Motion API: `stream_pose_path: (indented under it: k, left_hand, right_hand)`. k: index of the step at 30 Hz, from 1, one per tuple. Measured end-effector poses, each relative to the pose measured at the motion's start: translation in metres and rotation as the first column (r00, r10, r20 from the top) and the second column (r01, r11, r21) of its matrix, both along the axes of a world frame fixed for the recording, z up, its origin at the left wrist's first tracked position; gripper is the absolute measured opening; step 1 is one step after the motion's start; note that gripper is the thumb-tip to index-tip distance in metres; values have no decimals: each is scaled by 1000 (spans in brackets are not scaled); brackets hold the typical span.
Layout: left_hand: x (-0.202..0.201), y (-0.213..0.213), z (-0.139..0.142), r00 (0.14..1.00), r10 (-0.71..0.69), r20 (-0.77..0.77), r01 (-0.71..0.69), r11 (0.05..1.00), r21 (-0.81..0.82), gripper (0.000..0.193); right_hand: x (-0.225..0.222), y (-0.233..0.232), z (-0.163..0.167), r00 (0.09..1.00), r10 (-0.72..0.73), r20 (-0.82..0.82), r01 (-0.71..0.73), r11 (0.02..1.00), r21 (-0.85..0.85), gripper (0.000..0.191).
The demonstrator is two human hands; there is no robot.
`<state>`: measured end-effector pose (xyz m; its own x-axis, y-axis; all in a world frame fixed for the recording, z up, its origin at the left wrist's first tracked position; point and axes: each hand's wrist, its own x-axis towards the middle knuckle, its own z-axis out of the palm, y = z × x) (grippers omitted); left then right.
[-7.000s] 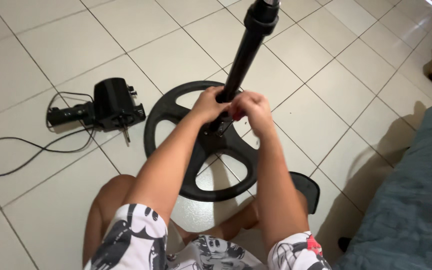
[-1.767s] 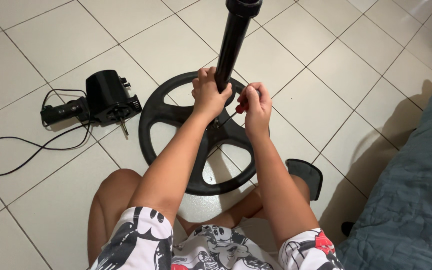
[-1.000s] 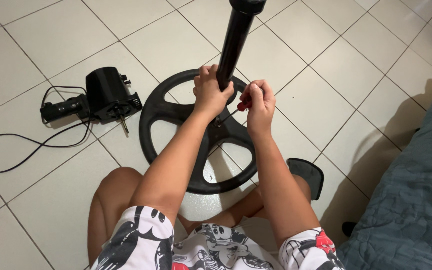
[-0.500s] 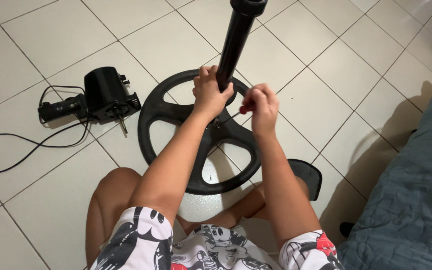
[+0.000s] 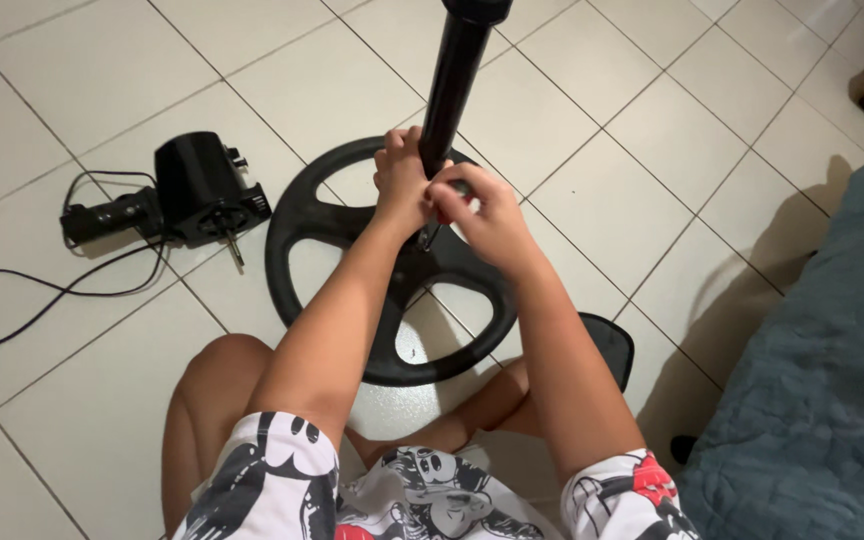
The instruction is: The person reassembles a standing electric fan on the floor. They attach the fan blade wheel to the pole, tighten the fastener with a screwdriver, mount the motor housing onto the pole, and handle the power cord while fitting a component onto the motor.
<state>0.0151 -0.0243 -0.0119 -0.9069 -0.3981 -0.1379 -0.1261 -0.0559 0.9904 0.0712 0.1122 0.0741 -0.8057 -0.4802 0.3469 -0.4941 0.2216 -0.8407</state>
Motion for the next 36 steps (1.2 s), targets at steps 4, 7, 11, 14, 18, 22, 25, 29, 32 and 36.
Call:
stream_pose_path:
  k: [4, 7, 11, 14, 18, 22, 25, 29, 32, 36]
  left_hand:
    - [1, -6, 0, 986, -135, -97, 38, 747, -664, 51]
    - [7, -8, -2, 979, -173, -108, 63, 760, -646, 51]
    - [5, -6, -2, 978, -170, -119, 48, 742, -669, 53]
    - [2, -6, 0, 981, -169, -96, 66, 752, -656, 52]
    - [4, -6, -1, 979, -173, -111, 61, 760, -647, 52]
    - [7, -6, 1, 977, -179, -112, 75, 788, -611, 49]
    - [6, -7, 3, 979, -165, -118, 54, 772, -634, 52]
    - [7, -7, 4, 979, -168, -117, 56, 768, -638, 52]
    - [9, -6, 6, 982, -161, -97, 65, 777, -626, 51]
    - [10, -7, 9, 981, -182, -67, 106, 792, -601, 47]
  right_hand:
    - [0, -21, 29, 829, -498, -253, 558, 711, 429, 45]
    - [-8, -22, 27, 757, -554, -346, 645, 550, 531, 39]
    - [-10, -3, 15, 900, -280, -333, 333, 936, 115, 28]
    - [-1, 17, 13, 972, -169, -161, 179, 983, 47, 38]
    - [5, 17, 10, 919, -301, -256, 363, 899, 245, 43]
    - [-10, -2, -2, 683, -472, -558, 698, 646, 308, 25]
    - [-14, -12, -14, 717, -493, -492, 516, 851, -100, 18]
    - [-4, -24, -25, 881, -435, 185, 470, 848, -247, 11]
    - [12, -24, -21, 891, -363, 273, 439, 842, -313, 20]
    - [33, -20, -3, 883, -311, -351, 308, 949, -68, 31]
